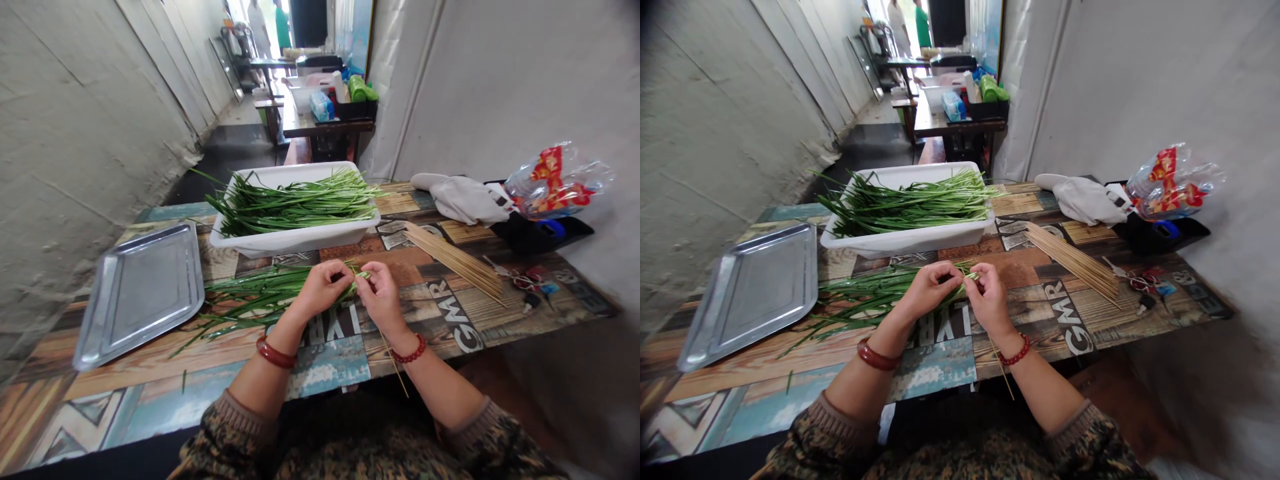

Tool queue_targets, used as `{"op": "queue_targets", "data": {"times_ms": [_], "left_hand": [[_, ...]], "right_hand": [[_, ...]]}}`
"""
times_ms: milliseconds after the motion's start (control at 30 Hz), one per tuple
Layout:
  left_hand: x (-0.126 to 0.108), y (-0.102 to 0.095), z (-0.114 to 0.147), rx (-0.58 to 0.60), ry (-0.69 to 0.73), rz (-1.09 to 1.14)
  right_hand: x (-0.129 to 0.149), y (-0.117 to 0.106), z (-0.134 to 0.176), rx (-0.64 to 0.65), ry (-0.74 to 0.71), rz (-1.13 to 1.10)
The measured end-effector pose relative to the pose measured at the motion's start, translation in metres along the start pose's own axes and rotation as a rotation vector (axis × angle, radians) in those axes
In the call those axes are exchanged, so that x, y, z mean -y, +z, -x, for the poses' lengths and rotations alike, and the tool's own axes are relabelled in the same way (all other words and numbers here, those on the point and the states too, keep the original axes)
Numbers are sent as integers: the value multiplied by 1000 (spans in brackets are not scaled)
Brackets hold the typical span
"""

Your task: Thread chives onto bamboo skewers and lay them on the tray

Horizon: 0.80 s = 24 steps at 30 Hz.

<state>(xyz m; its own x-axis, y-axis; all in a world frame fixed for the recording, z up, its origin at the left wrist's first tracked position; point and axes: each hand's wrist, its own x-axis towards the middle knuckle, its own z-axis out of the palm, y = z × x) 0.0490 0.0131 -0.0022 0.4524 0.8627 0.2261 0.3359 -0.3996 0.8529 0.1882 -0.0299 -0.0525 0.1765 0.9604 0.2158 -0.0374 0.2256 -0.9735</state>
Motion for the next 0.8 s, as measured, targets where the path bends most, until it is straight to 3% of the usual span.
{"op": "queue_targets", "data": {"times_ms": [100, 300, 467, 633, 700, 800], "left_hand": [[-1, -2, 1, 31, -8, 29], [-1, -8, 2, 211, -51, 67], [1, -3, 3, 214, -113, 159], [5, -6, 2, 239, -58, 34], [10, -14, 0, 144, -25, -40], [21, -25, -3, -134, -27, -210]], "right_hand": [[3, 1, -1, 8, 5, -3], [6, -2, -2, 43, 12, 6], [4, -3, -1, 45, 24, 76], [-2, -3, -2, 10, 20, 181], [-4, -3, -2, 20, 27, 214], [-6, -3, -2, 32, 41, 232]]}}
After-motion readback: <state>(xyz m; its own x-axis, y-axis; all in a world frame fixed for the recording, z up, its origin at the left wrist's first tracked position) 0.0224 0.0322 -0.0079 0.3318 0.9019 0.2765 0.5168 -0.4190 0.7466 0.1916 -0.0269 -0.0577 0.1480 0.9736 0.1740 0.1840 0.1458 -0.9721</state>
